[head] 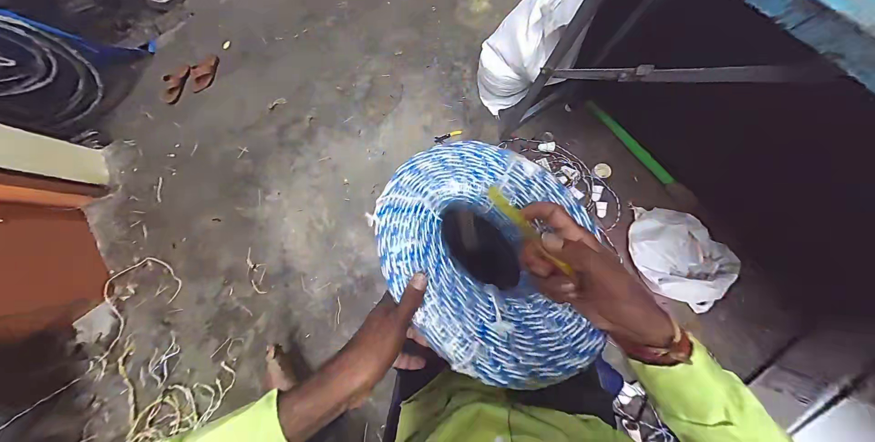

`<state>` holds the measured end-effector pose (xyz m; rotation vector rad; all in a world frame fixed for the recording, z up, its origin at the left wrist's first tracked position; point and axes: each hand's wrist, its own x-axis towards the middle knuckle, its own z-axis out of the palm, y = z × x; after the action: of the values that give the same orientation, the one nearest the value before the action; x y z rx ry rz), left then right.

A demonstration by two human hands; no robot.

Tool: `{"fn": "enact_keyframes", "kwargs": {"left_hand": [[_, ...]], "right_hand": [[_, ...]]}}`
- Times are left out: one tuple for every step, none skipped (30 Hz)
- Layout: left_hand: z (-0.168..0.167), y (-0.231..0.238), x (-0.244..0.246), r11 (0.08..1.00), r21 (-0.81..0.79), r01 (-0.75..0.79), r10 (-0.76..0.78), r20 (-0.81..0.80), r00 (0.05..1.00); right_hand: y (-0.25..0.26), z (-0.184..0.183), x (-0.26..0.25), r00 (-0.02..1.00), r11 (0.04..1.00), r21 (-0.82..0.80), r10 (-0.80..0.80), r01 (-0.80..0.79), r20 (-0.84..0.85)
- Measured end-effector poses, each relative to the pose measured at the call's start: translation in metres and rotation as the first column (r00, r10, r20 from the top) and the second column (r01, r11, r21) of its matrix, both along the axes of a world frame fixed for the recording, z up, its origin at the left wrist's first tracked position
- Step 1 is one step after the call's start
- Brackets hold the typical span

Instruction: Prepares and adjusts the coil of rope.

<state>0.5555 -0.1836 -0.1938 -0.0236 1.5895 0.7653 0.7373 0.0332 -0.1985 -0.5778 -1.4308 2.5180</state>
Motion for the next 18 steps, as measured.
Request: {"fn": "enact_keyframes", "kwargs": {"left_hand": [[-0.003, 0.0, -0.002, 0.998, -0.018, 0.061, -0.061, 0.015, 0.998], [-0.005, 0.001, -0.007, 0.994, -0.033, 0.106, -0.105, 0.024, 0.994], [-0.005, 0.003, -0.014, 0.992, -0.041, 0.123, -0.123, 0.005, 0.992], [-0.003, 0.006, -0.022, 0.994, -0.034, 0.104, -0.106, -0.058, 0.993], [-0.001, 0.007, -0.029, 0.997, 0.007, 0.081, -0.078, -0.186, 0.979], [-0.001, 0.007, -0.036, 0.992, 0.081, 0.094, -0.058, -0.365, 0.929], [-0.004, 0.006, -0.041, 0.969, 0.185, 0.161, -0.023, -0.582, 0.813], [-0.005, 0.006, -0.046, 0.918, 0.274, 0.287, 0.023, -0.758, 0.652], [-0.002, 0.01, -0.047, 0.842, 0.354, 0.407, 0.095, -0.84, 0.534], [0.007, 0.019, -0.044, 0.745, 0.447, 0.495, 0.165, -0.842, 0.513], [0.016, 0.029, -0.037, 0.647, 0.546, 0.533, 0.185, -0.79, 0.585], [0.025, 0.039, -0.029, 0.577, 0.635, 0.513, 0.128, -0.691, 0.712], [0.031, 0.049, -0.021, 0.533, 0.719, 0.446, 0.053, -0.555, 0.83], [0.032, 0.057, -0.015, 0.52, 0.773, 0.362, 0.015, -0.433, 0.901], [0.032, 0.064, -0.011, 0.525, 0.801, 0.287, 0.019, -0.348, 0.937], [0.031, 0.069, -0.008, 0.532, 0.821, 0.21, 0.05, -0.277, 0.959], [0.029, 0.073, -0.006, 0.539, 0.831, 0.139, 0.075, -0.212, 0.974], [0.027, 0.075, -0.005, 0.549, 0.832, 0.074, 0.085, -0.144, 0.986]], "right_hand": [[-0.003, -0.003, 0.0, 0.998, 0.991, -0.128, 0.018, -0.025, -0.053], [-0.004, -0.005, -0.001, 0.995, 0.978, -0.207, 0.024, -0.042, -0.093], [-0.006, -0.004, -0.002, 0.994, 0.969, -0.245, 0.01, -0.037, -0.108], [-0.007, -0.003, -0.002, 0.993, 0.963, -0.269, -0.017, -0.016, -0.119], [-0.009, -0.001, -0.002, 0.989, 0.96, -0.28, -0.049, 0.009, -0.138], [-0.011, 0.001, 0.0, 0.983, 0.957, -0.289, -0.078, 0.026, -0.169], [-0.012, 0.002, 0.003, 0.975, 0.957, -0.288, -0.092, 0.03, -0.203], [-0.015, 0.003, 0.005, 0.968, 0.958, -0.283, -0.106, 0.038, -0.227], [-0.018, 0.004, 0.007, 0.964, 0.965, -0.256, -0.113, 0.049, -0.241], [-0.021, 0.004, 0.008, 0.962, 0.974, -0.213, -0.124, 0.072, -0.243], [-0.025, 0.004, 0.007, 0.965, 0.983, -0.146, -0.14, 0.109, -0.221], [-0.031, 0.004, 0.007, 0.97, 0.988, -0.057, -0.153, 0.144, -0.188], [-0.037, 0.004, 0.006, 0.975, 0.985, 0.041, -0.16, 0.168, -0.157], [-0.043, 0.004, 0.004, 0.978, 0.973, 0.141, -0.168, 0.185, -0.126], [-0.048, 0.004, 0.002, 0.977, 0.952, 0.226, -0.184, 0.204, -0.109], [-0.052, 0.004, 0.0, 0.973, 0.93, 0.286, -0.207, 0.229, -0.104], [-0.055, 0.002, -0.001, 0.969, 0.918, 0.312, -0.221, 0.245, -0.11], [-0.055, -0.001, 0.0, 0.969, 0.924, 0.296, -0.211, 0.241, -0.13]]}}
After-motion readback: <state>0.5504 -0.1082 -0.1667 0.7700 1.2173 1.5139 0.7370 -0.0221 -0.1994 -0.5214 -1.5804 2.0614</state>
